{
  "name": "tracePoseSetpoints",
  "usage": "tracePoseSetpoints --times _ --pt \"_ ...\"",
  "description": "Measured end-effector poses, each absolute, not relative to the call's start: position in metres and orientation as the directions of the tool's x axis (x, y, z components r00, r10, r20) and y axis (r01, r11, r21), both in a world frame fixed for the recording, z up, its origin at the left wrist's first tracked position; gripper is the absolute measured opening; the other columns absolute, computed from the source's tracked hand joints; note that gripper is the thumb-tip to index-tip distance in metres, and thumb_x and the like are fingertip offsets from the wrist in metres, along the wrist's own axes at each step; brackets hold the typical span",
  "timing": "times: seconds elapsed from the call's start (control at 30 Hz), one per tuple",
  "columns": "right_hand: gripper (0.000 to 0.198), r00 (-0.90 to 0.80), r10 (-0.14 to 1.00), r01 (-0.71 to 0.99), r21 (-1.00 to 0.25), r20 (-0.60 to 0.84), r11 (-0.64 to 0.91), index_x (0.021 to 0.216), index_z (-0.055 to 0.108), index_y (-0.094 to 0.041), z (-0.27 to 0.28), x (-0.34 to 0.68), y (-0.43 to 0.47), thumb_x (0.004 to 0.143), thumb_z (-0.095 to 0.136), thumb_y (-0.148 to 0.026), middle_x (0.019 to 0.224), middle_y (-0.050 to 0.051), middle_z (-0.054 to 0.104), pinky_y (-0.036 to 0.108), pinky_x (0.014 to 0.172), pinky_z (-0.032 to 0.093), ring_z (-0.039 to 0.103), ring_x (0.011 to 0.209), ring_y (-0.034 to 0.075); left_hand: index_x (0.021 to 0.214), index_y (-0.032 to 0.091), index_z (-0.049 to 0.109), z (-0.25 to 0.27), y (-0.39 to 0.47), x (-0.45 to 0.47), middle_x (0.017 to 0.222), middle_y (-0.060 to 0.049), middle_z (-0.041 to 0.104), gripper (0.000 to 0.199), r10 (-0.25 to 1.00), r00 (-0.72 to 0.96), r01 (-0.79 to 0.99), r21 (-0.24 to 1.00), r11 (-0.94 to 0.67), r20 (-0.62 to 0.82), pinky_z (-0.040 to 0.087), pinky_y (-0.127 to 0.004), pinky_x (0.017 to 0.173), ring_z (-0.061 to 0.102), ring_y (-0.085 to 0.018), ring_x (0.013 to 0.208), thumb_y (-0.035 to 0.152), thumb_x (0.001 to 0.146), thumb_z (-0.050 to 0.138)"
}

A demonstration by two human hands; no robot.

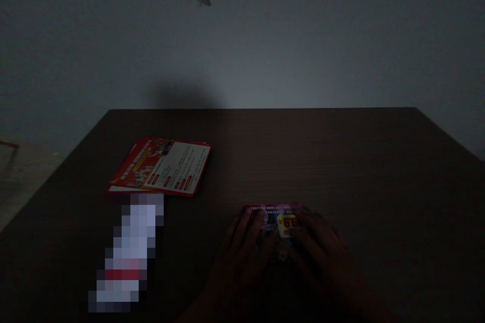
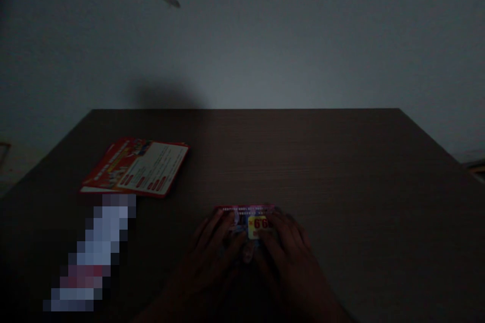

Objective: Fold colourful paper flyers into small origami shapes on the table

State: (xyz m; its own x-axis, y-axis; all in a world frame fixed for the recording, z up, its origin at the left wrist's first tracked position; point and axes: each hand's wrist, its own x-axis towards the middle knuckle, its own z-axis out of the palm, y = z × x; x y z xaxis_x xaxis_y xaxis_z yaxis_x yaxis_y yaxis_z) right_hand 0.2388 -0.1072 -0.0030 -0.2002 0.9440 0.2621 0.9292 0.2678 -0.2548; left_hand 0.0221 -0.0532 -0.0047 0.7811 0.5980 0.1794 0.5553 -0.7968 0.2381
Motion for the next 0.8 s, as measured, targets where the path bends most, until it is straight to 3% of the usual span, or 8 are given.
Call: tracePoseSetpoints --times 0.8 --pt "0.035 -0.215 0.947 0.932 -0.240 0.238 0.272 0.120 0.055 -0.020 -0.0064 0.2396 -0.1079 0.088 0.053 -0.034 0.134 0.015 0.049 0.050 0.094 0.044 0.043 0.125 0.031 0.137 0.021 0.039 -0.0040 -0.0554 0.0235 0.152 -0.012 0.018 0.048 0.614 0.771 0.567 0.255 -0.783 0.171 0.027 -0.053 0.108 0.013 -0.034 0.139 0.027 0.091 0.048"
